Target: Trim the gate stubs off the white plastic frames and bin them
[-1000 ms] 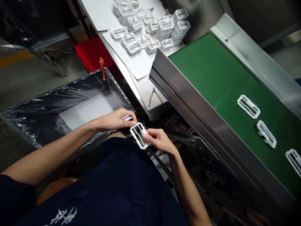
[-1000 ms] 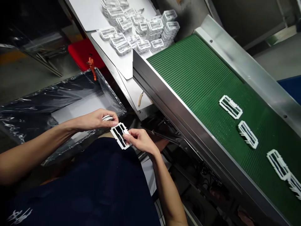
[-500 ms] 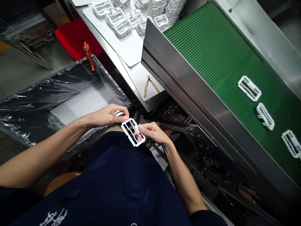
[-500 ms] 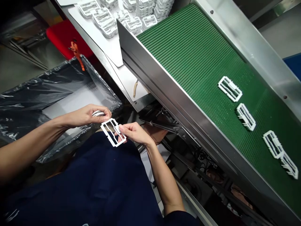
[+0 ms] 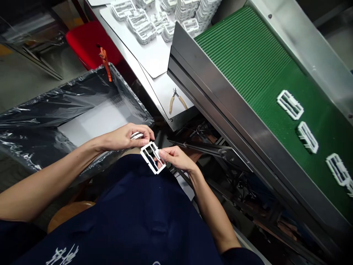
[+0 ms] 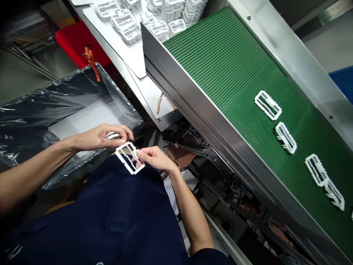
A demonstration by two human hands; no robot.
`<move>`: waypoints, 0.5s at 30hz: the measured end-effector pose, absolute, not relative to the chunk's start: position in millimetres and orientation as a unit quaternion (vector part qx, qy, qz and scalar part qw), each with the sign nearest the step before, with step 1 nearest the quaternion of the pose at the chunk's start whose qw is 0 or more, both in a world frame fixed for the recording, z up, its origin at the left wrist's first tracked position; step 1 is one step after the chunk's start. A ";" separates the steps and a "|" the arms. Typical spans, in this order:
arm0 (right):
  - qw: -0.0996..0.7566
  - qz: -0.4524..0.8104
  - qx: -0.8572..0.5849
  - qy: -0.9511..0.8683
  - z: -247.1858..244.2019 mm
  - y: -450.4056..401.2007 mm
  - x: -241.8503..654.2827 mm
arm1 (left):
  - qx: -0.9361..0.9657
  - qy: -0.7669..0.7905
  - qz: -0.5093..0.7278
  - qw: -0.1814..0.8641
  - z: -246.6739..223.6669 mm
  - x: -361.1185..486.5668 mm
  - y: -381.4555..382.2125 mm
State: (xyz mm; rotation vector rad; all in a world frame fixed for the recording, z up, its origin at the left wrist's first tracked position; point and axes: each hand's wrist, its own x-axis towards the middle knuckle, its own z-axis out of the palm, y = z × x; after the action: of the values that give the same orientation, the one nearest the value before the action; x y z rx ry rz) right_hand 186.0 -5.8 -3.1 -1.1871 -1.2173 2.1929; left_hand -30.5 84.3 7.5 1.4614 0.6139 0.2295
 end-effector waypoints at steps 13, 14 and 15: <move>0.118 0.416 -0.727 -0.534 -54.3 86.5 204.7 | 0.681 0.174 0.040 0.710 17.2 -22.0 64.0; 0.118 0.360 -0.758 -0.531 -63.7 105.0 205.0 | 0.681 0.176 0.035 0.710 17.0 -21.1 64.3; 0.108 0.312 -0.781 -0.530 -73.0 121.5 204.7 | 0.680 0.178 0.030 0.711 16.8 -20.6 64.7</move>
State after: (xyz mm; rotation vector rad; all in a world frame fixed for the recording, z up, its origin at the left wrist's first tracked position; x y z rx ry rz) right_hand 204.7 121.5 -73.0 -2.2991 -1.5584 0.9195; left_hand -20.6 64.7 16.8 1.5073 0.3949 0.0662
